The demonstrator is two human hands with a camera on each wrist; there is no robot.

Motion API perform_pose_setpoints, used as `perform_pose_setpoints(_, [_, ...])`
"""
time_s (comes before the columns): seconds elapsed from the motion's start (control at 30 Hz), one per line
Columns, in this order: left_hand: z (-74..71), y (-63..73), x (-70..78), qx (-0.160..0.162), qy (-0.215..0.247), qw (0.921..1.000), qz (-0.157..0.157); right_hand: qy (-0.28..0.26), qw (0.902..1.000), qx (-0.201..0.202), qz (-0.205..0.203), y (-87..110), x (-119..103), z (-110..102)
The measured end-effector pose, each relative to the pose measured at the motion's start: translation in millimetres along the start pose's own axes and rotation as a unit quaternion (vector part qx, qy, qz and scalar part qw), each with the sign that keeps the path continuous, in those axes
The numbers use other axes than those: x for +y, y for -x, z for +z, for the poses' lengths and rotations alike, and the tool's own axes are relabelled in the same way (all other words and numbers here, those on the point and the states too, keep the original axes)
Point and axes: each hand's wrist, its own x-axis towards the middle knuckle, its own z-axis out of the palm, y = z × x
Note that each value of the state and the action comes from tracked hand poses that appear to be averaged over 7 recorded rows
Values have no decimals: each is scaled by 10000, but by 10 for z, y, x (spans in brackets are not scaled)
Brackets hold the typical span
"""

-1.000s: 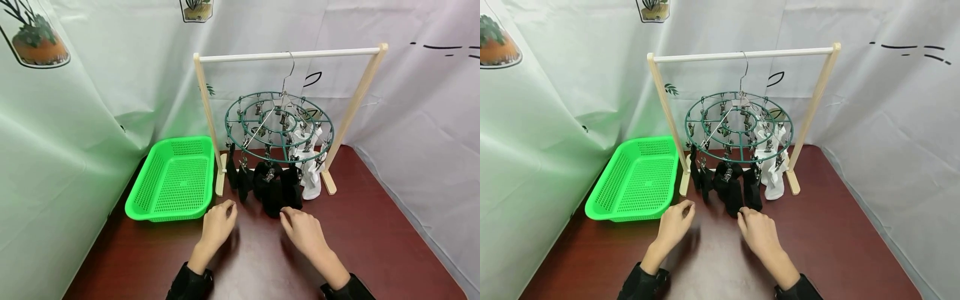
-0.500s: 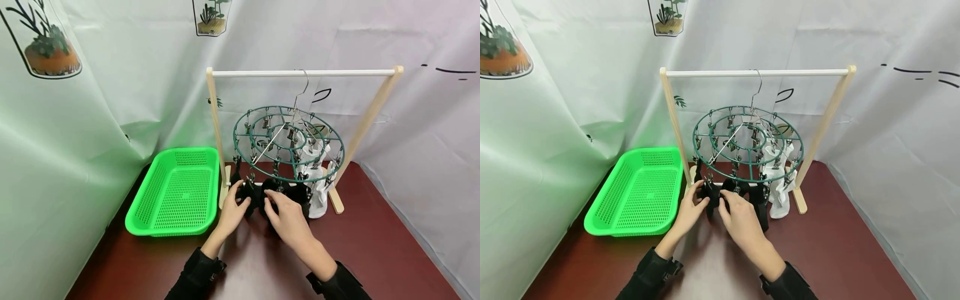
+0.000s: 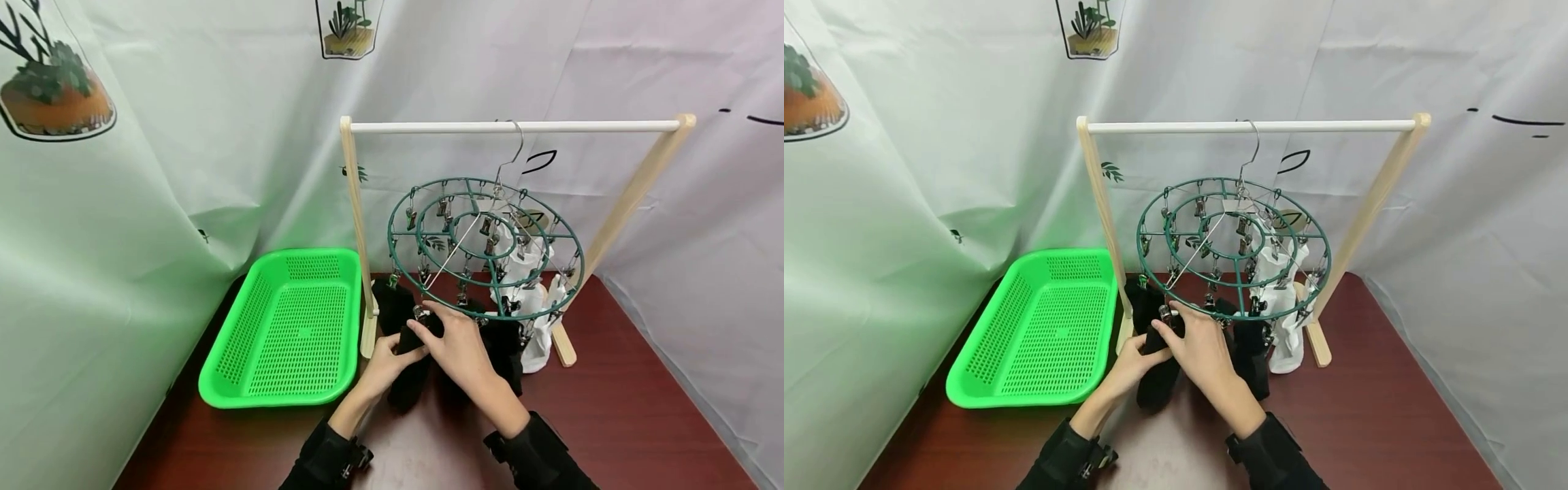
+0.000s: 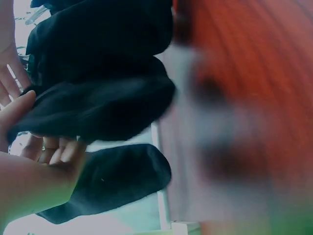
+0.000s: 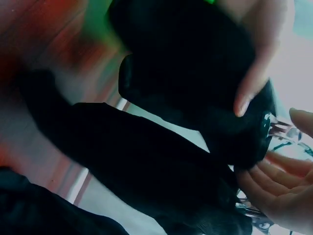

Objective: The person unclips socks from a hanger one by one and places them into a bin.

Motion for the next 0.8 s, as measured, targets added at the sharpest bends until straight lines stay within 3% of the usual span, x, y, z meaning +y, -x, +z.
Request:
perform_pose_setpoints(0.2, [14,146,-82,-444,204,9985,-231,-728,9968,-317,118,-54,43,-69])
perform_pose_setpoints(0.5, [48,258,-145,-228,-147,9996,-50,-1458,9847,-591,754,-53,52,-132])
perform_pose_setpoints(0.8, [12,318,-150,-311,-499,9982,152,-2121,9759,-387,335,-34,91,-59])
